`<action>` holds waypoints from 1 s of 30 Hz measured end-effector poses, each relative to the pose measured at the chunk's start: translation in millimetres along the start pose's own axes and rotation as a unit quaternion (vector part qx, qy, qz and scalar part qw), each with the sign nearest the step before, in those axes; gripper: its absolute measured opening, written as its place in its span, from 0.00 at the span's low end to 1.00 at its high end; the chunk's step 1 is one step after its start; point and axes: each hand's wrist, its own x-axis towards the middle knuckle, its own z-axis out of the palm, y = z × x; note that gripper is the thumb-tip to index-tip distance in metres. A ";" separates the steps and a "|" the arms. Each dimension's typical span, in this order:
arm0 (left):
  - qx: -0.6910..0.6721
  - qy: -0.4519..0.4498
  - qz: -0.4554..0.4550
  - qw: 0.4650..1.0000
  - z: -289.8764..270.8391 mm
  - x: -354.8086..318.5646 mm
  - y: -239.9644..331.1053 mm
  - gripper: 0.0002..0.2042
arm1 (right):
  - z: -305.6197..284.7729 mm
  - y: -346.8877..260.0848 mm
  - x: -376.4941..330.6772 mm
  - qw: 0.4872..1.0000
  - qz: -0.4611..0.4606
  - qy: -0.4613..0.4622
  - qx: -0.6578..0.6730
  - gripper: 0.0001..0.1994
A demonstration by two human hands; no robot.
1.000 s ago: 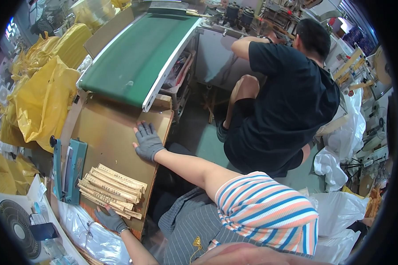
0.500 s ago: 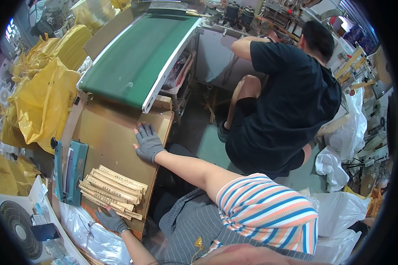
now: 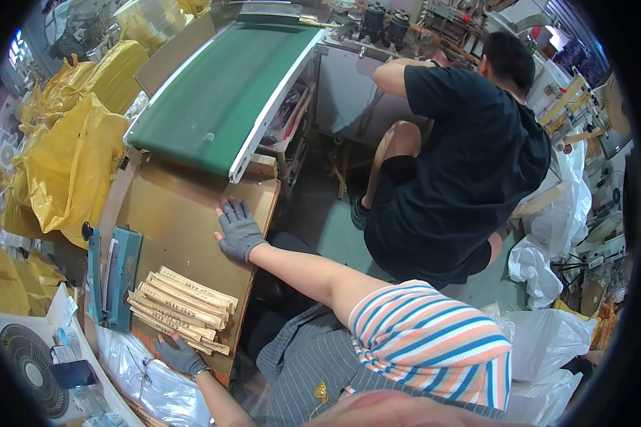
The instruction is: Manually picking up bundles of wooden sticks and placing them into plastic bags for packaging.
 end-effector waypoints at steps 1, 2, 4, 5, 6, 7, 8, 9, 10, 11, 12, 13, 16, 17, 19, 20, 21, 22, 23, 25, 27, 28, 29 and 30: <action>-0.004 0.000 0.002 1.000 -0.1 0.2 0.1 0.33 | -0.2 -0.1 0.1 1.000 0.000 -0.001 -0.003 0.32; -0.008 -0.001 0.004 1.000 -0.2 0.4 0.6 0.33 | -0.3 0.2 0.1 1.000 0.001 -0.001 -0.003 0.32; -0.008 -0.004 0.002 1.000 -1.7 1.0 4.7 0.33 | -0.6 0.9 0.4 1.000 0.003 -0.001 -0.003 0.32; -0.006 -0.006 -0.002 1.000 -3.0 1.0 5.0 0.33 | -1.9 -0.6 0.6 1.000 0.002 -0.002 -0.002 0.32; -0.006 -0.006 -0.003 1.000 -2.5 0.8 2.6 0.33 | -3.4 -1.9 0.6 1.000 0.006 -0.017 -0.008 0.32; -0.002 -0.003 0.001 1.000 -0.8 0.4 -1.2 0.33 | -4.7 -3.4 0.8 0.999 0.010 -0.032 -0.014 0.32; 0.001 -0.001 0.006 1.000 0.2 0.6 -1.9 0.33 | -4.3 -2.8 0.8 0.999 0.010 -0.031 -0.014 0.32; 0.001 -0.001 0.006 1.000 0.5 0.7 -1.6 0.33 | -4.0 -2.1 0.8 0.999 0.010 -0.028 -0.013 0.32; 0.000 0.000 0.004 1.000 0.3 0.7 -0.3 0.33 | -3.7 -1.6 1.0 1.000 0.009 -0.025 -0.012 0.32; 0.000 0.001 0.001 1.000 -0.1 0.2 -0.2 0.33 | -3.9 -2.2 0.8 1.000 0.009 -0.025 -0.012 0.32; 0.000 0.001 0.000 1.000 0.1 0.0 -1.4 0.33 | -4.3 -2.8 0.7 1.000 0.008 -0.028 -0.013 0.32; 0.000 0.002 0.001 1.000 0.8 -0.3 -3.3 0.33 | -4.6 -3.4 0.7 0.999 0.008 -0.030 -0.014 0.32; -0.003 0.001 0.002 1.000 -1.3 -1.6 0.1 0.33 | -3.4 -2.1 -0.2 1.000 0.006 -0.026 -0.014 0.32; -0.004 0.000 -0.001 1.000 -2.5 -2.3 0.9 0.33 | -3.5 -2.8 -0.5 1.000 0.006 -0.026 -0.014 0.32; -0.004 0.000 0.002 1.000 -1.9 -2.8 -2.2 0.33 | -4.1 -3.6 -1.0 0.999 0.004 -0.028 -0.016 0.32; -0.004 -0.001 0.006 1.000 -1.3 -3.0 -3.2 0.33 | -3.7 -3.4 -0.9 0.999 0.003 -0.028 -0.016 0.32; -0.004 0.000 0.005 1.000 -0.5 -2.9 -3.0 0.33 | -3.4 -2.7 -0.5 1.000 0.003 -0.027 -0.014 0.31; -0.002 0.003 0.009 1.000 0.6 -2.6 -2.2 0.33 | -3.4 -1.6 0.3 1.000 0.004 -0.026 -0.013 0.31; 0.000 0.005 0.014 1.000 1.7 -2.4 -1.5 0.33 | -2.9 -0.3 0.7 1.000 0.004 -0.026 -0.013 0.31; -0.004 0.001 0.011 1.000 4.1 0.1 4.4 0.33 | -3.0 3.9 3.8 1.000 0.004 -0.020 -0.016 0.32; -0.007 -0.004 0.008 1.000 5.1 2.6 9.5 0.33 | -2.5 6.8 6.1 1.000 0.006 -0.015 -0.015 0.32; -0.009 -0.002 0.012 1.000 5.9 5.3 12.9 0.32 | -2.9 8.3 9.0 1.000 0.006 -0.009 -0.013 0.33; -0.007 0.000 0.011 1.000 3.4 3.8 11.0 0.32 | -1.6 6.0 8.3 1.000 0.004 -0.011 -0.012 0.33; -0.006 0.003 0.007 1.000 4.8 5.6 4.7 0.32 | -0.4 2.5 8.9 1.000 -0.003 -0.012 -0.016 0.32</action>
